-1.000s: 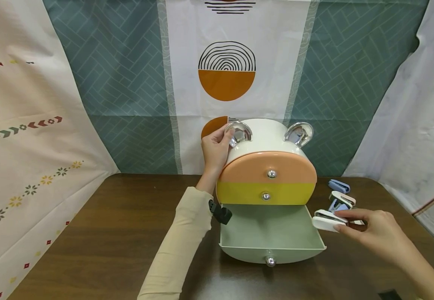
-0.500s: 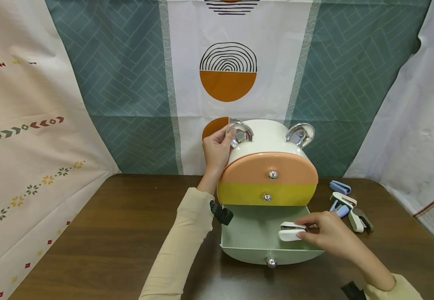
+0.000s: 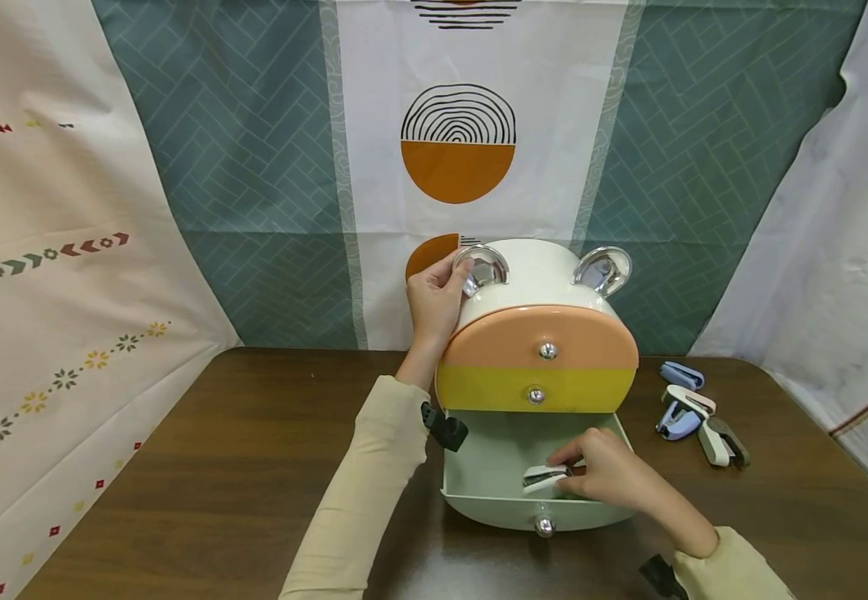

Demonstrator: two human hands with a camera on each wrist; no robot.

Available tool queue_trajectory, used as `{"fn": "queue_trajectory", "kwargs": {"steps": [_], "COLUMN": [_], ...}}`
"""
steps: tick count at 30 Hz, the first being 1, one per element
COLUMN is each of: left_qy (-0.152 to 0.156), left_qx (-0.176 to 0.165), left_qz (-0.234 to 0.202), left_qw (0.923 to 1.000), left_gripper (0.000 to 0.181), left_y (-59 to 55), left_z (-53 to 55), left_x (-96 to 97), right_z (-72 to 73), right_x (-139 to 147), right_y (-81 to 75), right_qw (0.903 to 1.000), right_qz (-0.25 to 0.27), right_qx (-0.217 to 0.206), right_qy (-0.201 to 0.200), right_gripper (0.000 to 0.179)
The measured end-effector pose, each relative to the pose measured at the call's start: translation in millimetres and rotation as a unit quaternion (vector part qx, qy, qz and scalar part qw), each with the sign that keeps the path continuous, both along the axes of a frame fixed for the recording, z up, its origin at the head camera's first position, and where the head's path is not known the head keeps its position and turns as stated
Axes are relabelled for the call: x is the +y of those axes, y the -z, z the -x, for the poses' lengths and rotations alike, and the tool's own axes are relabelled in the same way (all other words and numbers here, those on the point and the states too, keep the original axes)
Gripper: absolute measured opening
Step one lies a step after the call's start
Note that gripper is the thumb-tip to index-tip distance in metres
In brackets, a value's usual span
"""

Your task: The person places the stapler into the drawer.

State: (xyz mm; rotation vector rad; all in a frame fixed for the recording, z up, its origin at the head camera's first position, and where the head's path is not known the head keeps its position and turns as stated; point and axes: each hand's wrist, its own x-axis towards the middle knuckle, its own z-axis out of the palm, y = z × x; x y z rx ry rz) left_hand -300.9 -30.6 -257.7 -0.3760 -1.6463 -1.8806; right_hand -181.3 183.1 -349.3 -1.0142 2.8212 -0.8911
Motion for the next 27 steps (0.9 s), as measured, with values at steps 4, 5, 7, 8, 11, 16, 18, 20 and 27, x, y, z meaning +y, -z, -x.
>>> {"fn": "queue_trajectory", "kwargs": {"steps": [4,5,7,8,11,16,18,20,27], "left_qy": [-0.002,-0.002,-0.003,-0.004,-0.004,-0.004,-0.003,-0.003,-0.003], "left_qx": [0.001,0.002,0.005,0.005,0.006,0.001,-0.001,-0.002,-0.003], "left_qz": [0.002,0.001,-0.001,-0.002,-0.002,-0.001,-0.002,-0.003,0.000], "left_qw": [1.0000,1.0000,1.0000,1.0000,1.0000,1.0000,1.0000,1.0000,1.0000], "left_gripper": [0.026,0.026,0.026,0.026,0.026,0.025,0.025,0.025,0.027], "left_y": [0.3,0.2,0.1,0.0,-0.1,0.3,0.2,0.1,0.2], "left_z": [-0.1,-0.2,-0.1,-0.2,0.1,0.4,0.2,-0.1,0.1], "left_x": [0.6,0.6,0.5,0.3,0.0,0.0,0.2,0.2,0.4], "right_z": [2.0,2.4,3.0,3.2,3.7,6.4,7.6,8.4,7.5], "right_x": [-4,-5,-7,-7,-9,-11,-12,-12,-9], "right_y": [1.9,2.4,3.5,4.1,5.9,9.1,9.9,10.3,7.1], "right_qw": [0.9999,0.9999,0.9997,0.9995,0.9988,0.9978,0.9973,0.9970,0.9983], "right_qz": [0.000,0.001,0.000,-0.001,-0.005,-0.015,-0.017,-0.019,-0.016], "right_qx": [-0.009,-0.015,-0.026,-0.032,-0.049,-0.062,-0.066,-0.066,-0.049], "right_qy": [-0.005,-0.006,-0.006,-0.005,0.000,0.020,0.028,0.035,0.029], "right_gripper": [0.016,0.017,0.018,0.019,0.021,0.024,0.025,0.025,0.025]}}
